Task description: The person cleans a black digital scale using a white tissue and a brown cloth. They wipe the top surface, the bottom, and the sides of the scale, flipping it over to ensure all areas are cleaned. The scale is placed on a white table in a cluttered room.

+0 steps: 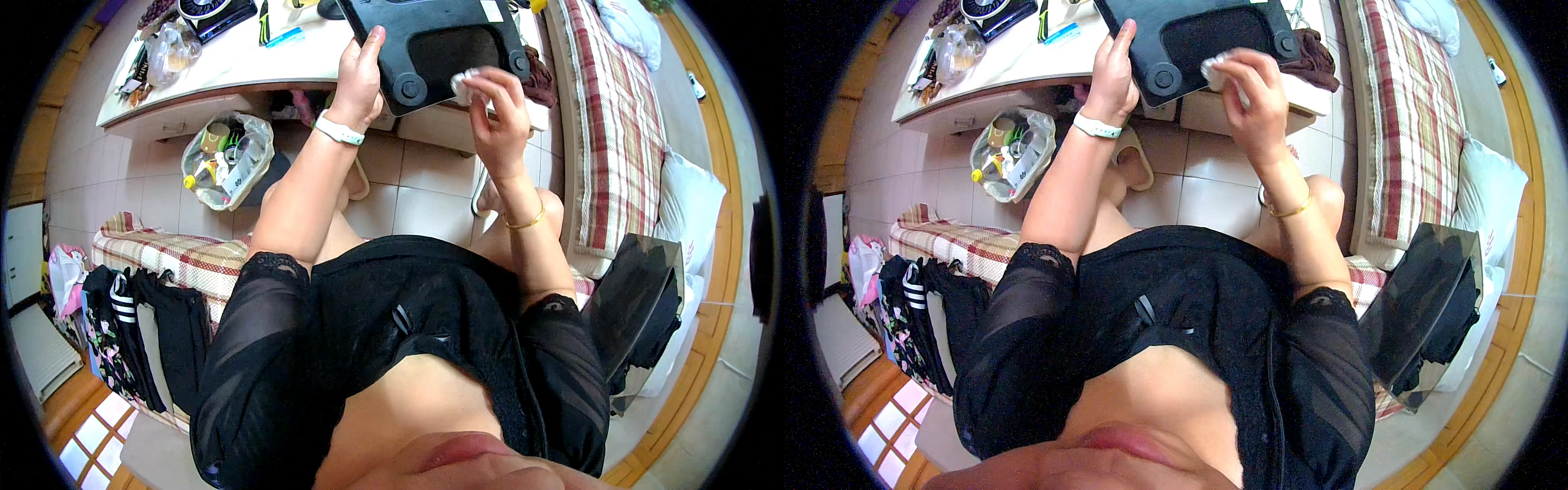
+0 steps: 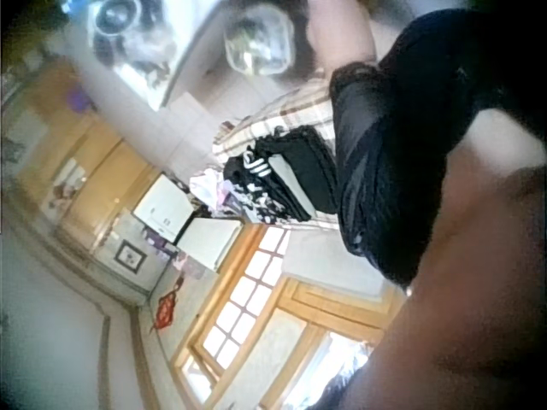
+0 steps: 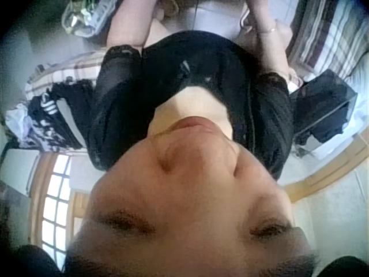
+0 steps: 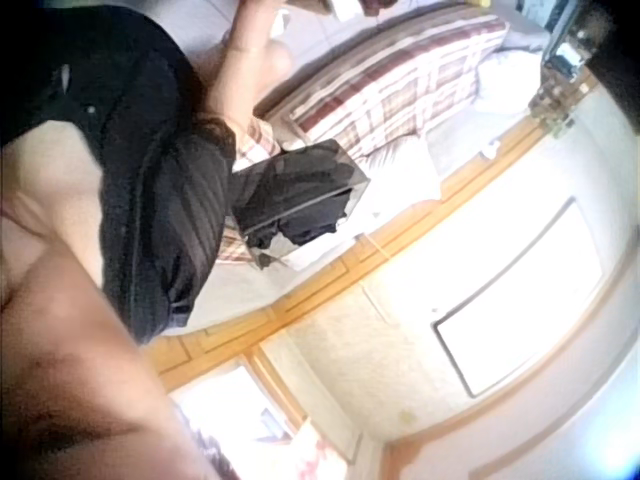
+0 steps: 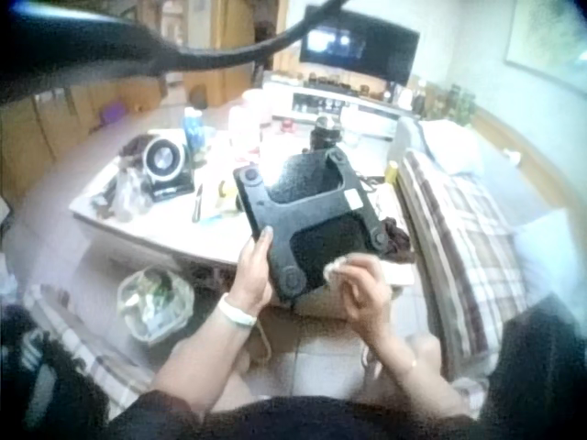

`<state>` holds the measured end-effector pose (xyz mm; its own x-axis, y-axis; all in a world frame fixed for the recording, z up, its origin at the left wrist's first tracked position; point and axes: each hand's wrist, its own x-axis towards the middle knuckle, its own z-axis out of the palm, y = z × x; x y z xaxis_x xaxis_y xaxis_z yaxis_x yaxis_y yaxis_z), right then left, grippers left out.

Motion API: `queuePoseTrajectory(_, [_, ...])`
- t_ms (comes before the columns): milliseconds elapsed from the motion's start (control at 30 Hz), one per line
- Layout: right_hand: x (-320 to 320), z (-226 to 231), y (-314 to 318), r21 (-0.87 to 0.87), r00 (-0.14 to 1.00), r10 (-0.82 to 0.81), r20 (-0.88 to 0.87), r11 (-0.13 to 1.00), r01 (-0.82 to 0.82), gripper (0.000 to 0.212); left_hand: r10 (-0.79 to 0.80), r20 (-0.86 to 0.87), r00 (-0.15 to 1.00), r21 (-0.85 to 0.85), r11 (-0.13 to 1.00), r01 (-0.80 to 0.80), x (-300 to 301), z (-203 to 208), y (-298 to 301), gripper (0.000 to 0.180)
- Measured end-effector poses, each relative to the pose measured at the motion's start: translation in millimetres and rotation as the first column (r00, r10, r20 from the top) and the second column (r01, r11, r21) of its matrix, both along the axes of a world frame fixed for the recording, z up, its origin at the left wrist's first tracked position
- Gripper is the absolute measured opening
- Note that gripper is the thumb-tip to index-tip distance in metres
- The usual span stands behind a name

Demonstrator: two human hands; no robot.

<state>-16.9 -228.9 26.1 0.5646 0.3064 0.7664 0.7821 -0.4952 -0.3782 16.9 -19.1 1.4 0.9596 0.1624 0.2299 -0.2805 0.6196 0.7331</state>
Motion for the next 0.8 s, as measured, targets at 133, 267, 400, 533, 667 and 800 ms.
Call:
queuePoseTrajectory(133, [8.0, 6.9, 49.5, -0.143, 0.990, 0.133, 0.043, 0.982, -0.126, 0.036, -0.019, -0.054, 0.998, 0.036, 0.999, 0.021, 6.4, -10.9, -7.1, 0.031])
queuePoseTrajectory(267, [-19.6, -14.9, 39.1, -0.322, 0.967, 0.178, 0.184, 0.940, -0.112, 0.029, 0.017, -0.026, 1.000, -0.002, 1.000, -0.017, 4.5, -5.0, -16.5, 0.031])
queuePoseTrajectory(400, [-40.6, -37.3, 1.9, -0.358, 0.980, 0.200, -0.005, 0.914, -0.189, 0.025, -0.059, -0.056, 0.997, -0.109, 0.993, 0.052, 4.7, -3.2, -9.2, 0.032])
queuePoseTrajectory(533, [-32.2, -28.5, -0.4, 0.150, 0.977, -0.080, -0.197, 0.983, 0.110, 0.018, -0.098, -0.049, 0.994, -0.204, 0.975, 0.086, 9.4, -2.5, -13.8, 0.035])
queuePoseTrajectory(667, [-25.6, -39.1, -1.2, 0.646, 0.402, 0.509, -0.761, 0.544, 0.535, 0.033, -0.177, -0.078, 0.981, -0.279, 0.949, 0.149, -1.5, 2.3, -26.4, 0.036])
queuePoseTrajectory(800, [6.7, -38.8, -5.6, 0.797, 0.581, 0.546, -0.604, 0.428, 0.426, 0.041, -0.221, -0.006, 0.975, -0.242, 0.947, 0.214, -11.5, 7.7, -35.2, 0.036])
